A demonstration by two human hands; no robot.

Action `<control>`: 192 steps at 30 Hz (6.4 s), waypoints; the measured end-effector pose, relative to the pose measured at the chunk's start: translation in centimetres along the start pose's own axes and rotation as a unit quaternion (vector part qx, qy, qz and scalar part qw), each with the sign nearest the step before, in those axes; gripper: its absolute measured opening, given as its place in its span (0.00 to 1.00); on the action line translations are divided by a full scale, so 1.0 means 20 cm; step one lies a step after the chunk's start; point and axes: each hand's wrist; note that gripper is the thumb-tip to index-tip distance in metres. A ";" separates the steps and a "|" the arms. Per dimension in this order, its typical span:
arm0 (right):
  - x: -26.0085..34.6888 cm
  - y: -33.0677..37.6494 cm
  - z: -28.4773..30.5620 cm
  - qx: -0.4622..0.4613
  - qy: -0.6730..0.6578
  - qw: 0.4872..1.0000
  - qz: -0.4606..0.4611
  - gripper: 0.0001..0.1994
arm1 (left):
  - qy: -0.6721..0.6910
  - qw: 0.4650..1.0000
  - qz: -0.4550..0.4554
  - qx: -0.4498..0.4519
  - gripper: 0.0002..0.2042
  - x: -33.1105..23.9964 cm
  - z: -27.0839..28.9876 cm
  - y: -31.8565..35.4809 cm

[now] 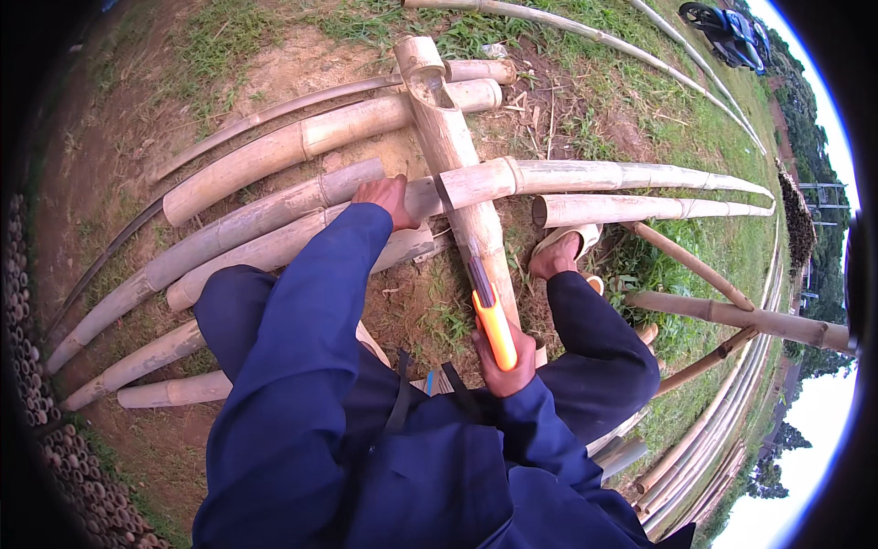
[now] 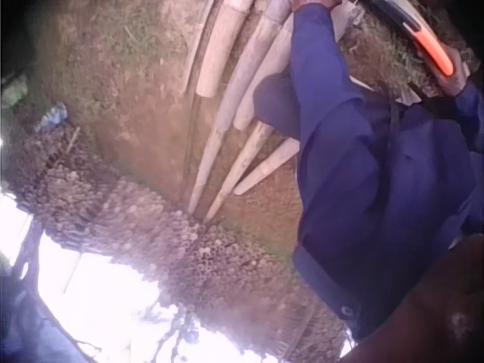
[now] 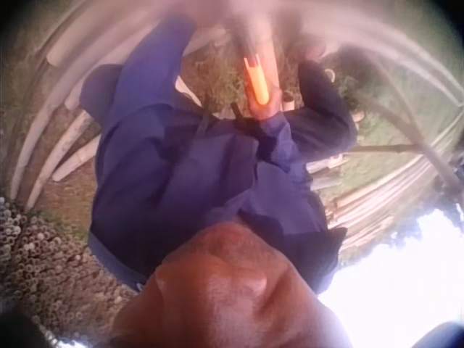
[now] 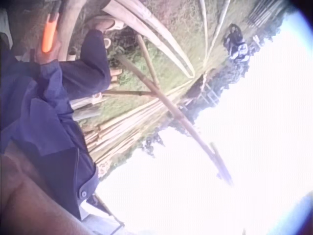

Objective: The person sits on the ground and uses a hand saw to cut bamboo poles into shorter sections. They repeatedly position each pole, saw through it, and set the cut pieces aside.

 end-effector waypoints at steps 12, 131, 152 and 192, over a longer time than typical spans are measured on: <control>0.15 0.42 0.15 -0.007 0.061 0.998 0.010 0.15 | 0.002 1.000 0.002 -0.018 0.36 0.07 0.00 -0.02; -0.01 -0.05 0.00 0.000 0.056 0.997 0.044 0.12 | -0.038 0.995 -0.023 -0.090 0.35 -0.07 -0.14 0.11; -0.01 -0.03 -0.04 0.000 0.072 0.996 0.060 0.11 | -0.066 0.986 -0.023 -0.150 0.36 -0.03 -0.25 0.07; 0.04 0.00 -0.04 -0.002 0.081 0.996 0.035 0.11 | -0.071 0.991 -0.028 -0.109 0.38 -0.07 -0.15 0.13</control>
Point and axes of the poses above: each hand's wrist, its own y-axis away from the middle knuckle, its own z-axis out of the back of the hand, x = y × z, and after that the axes turned 6 degrees about -y, right-handed
